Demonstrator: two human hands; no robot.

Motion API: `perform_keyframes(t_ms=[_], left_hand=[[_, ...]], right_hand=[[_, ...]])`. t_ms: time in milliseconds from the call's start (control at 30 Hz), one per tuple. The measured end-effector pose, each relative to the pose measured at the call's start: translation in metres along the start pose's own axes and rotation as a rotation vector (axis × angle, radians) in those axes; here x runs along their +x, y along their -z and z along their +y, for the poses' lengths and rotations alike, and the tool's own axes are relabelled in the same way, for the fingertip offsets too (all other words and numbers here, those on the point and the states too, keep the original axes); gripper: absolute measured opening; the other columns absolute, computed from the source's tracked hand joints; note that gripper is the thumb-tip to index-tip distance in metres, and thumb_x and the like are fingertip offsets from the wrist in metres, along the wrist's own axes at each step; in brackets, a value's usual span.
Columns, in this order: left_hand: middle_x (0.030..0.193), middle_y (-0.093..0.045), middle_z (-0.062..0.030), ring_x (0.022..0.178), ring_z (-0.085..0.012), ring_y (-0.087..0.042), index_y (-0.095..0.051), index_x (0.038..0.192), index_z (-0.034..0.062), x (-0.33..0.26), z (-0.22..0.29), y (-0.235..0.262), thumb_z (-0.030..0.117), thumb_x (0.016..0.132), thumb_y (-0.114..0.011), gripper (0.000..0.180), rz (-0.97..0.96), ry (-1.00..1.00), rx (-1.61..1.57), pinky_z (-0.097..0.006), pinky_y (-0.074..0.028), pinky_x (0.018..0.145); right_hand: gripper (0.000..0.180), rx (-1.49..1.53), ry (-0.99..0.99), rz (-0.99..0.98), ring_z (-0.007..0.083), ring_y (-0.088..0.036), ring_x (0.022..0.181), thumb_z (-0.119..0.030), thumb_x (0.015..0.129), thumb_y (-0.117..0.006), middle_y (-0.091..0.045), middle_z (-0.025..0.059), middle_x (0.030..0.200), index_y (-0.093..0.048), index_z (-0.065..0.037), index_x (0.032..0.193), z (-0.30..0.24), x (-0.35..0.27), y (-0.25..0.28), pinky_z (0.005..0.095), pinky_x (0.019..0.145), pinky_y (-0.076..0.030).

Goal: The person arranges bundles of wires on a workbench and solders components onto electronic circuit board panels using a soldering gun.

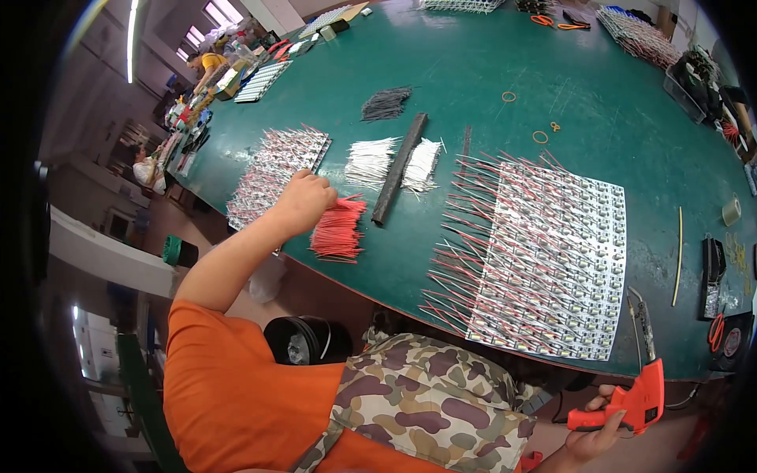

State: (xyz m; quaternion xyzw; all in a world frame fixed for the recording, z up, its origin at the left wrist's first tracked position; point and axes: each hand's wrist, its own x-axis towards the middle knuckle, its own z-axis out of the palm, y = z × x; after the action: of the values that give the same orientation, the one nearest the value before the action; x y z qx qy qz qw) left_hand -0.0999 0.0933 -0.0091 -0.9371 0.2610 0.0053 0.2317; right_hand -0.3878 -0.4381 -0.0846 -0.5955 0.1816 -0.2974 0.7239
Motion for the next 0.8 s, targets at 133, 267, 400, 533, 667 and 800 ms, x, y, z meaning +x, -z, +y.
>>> perform_keyframes(t_ms=[133, 267, 400, 533, 667, 800], left_hand=[[0.082, -0.065, -0.0053, 0.088, -0.0243, -0.066, -0.066, 0.08, 0.0127, 0.002, 0.003, 0.008, 0.01, 0.079, -0.06, 0.007, -0.115, 0.014, 0.052, -0.039, -0.046, 0.089], [0.082, -0.066, -0.0057, 0.089, -0.0246, -0.067, -0.066, 0.08, 0.0123, -0.001, 0.002, 0.009, 0.009, 0.079, -0.06, 0.007, -0.043, -0.043, 0.072, -0.039, -0.046, 0.089], [0.085, -0.068, -0.006, 0.089, -0.0256, -0.068, -0.066, 0.083, 0.0121, 0.0, 0.004, 0.019, 0.007, 0.078, -0.06, 0.01, -0.124, -0.01, 0.082, -0.041, -0.047, 0.089], [0.088, -0.069, -0.0089, 0.09, -0.0278, -0.068, -0.067, 0.087, 0.0106, 0.002, -0.001, 0.018, 0.006, 0.079, -0.06, 0.011, -0.227, 0.069, 0.053, -0.043, -0.048, 0.088], [0.089, -0.069, -0.0126, 0.09, -0.032, -0.068, -0.068, 0.09, 0.0086, 0.007, -0.011, 0.025, 0.009, 0.084, -0.061, 0.01, -0.299, 0.127, -0.108, -0.045, -0.05, 0.083], [0.088, -0.068, -0.0154, 0.087, -0.0352, -0.065, -0.068, 0.097, 0.0055, 0.01, -0.028, 0.02, 0.017, 0.091, -0.062, 0.014, -0.213, 0.161, -0.428, -0.044, -0.05, 0.076]], right_hand=[[0.042, 0.0, -0.006, 0.021, 0.0102, -0.052, 0.072, -0.035, 0.104, -0.047, -0.063, 0.0139, 0.102, -0.05, 0.002, 0.124, 0.001, 0.0, 0.003, 0.0232, 0.065, -0.045], [0.041, -0.006, 0.005, 0.022, 0.0101, -0.052, 0.072, -0.034, 0.104, -0.047, -0.063, 0.0138, 0.102, -0.051, 0.002, 0.123, 0.003, 0.0, 0.006, 0.0231, 0.065, -0.044], [0.041, 0.003, 0.008, 0.017, 0.01, -0.052, 0.072, -0.034, 0.104, -0.047, -0.063, 0.0137, 0.102, -0.051, 0.002, 0.123, 0.004, -0.001, 0.006, 0.0231, 0.065, -0.044], [0.041, 0.015, 0.002, 0.037, 0.0098, -0.052, 0.071, -0.034, 0.103, -0.048, -0.063, 0.0137, 0.102, -0.052, 0.002, 0.122, 0.006, -0.002, 0.009, 0.0231, 0.065, -0.044], [0.041, 0.015, -0.007, 0.078, 0.0098, -0.051, 0.071, -0.034, 0.103, -0.048, -0.063, 0.0139, 0.102, -0.051, 0.002, 0.122, 0.005, -0.004, 0.009, 0.0233, 0.065, -0.044], [0.039, 0.057, 0.008, -0.011, 0.0091, -0.053, 0.074, -0.031, 0.105, -0.048, -0.064, 0.0132, 0.106, -0.05, 0.002, 0.127, 0.006, -0.004, 0.016, 0.0215, 0.065, -0.045]])
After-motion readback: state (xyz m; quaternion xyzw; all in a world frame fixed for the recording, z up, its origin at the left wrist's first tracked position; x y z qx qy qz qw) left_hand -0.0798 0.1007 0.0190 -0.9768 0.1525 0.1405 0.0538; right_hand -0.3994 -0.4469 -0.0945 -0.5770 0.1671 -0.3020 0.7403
